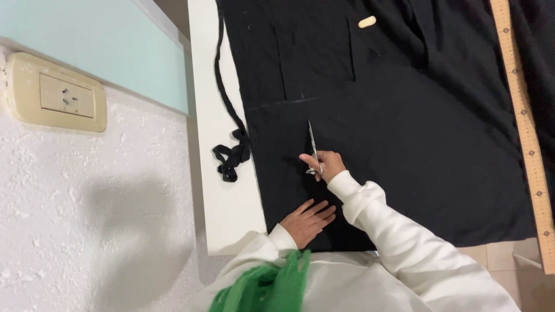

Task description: The person measures a large piece of black fabric on a white table using a wooden ruler and a piece of chalk. They then use scissors to cut the fabric along the marked lines, removing strips and sections of the material.

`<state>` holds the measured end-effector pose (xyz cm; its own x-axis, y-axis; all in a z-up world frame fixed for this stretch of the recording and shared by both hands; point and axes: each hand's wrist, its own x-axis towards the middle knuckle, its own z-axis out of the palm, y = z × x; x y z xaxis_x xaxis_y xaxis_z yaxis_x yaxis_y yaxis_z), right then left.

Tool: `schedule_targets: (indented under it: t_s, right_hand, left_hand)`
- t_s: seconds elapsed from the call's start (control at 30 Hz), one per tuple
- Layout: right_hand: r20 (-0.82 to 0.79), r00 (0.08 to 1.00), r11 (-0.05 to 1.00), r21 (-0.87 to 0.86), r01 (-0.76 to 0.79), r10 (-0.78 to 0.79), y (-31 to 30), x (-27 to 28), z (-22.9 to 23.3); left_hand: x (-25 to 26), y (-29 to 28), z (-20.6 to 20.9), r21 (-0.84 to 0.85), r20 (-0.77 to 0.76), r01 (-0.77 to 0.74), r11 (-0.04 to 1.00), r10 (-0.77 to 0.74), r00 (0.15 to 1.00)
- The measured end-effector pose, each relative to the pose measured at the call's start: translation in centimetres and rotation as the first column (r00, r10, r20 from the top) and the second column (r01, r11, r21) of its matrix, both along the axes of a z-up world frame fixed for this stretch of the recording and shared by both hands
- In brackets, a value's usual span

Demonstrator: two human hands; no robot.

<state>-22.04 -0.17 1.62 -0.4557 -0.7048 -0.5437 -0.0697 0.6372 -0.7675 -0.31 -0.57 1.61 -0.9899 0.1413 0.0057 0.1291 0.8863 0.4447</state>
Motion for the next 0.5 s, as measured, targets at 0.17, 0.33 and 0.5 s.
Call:
schedule_targets:
  t_s: [0.17,0.33,0.5]
  right_hand:
    - [0.087,0.996,0.999,-0.026,0.025,-0.023,-1.2,-1.1,0.5]
    - [0.054,0.998,1.0,0.025,0.019,-0.021,-1.9,-1.4,0.5]
    - [-0.025,1.0,0.998,0.055,0.011,-0.01,-1.3,-0.9,-0.1]
  left_hand:
    - [0.0,-0.3,0.0,-0.026,-0.043,0.009,1.0,-0.01,0.999]
    - [0.2,-0.4,0.0,0.004,-0.066,-0.007,1.0,0.007,0.998]
    - [-0.2,-0.5,0.8,0.184,-0.075,-0.036,0.982,0.051,0.996]
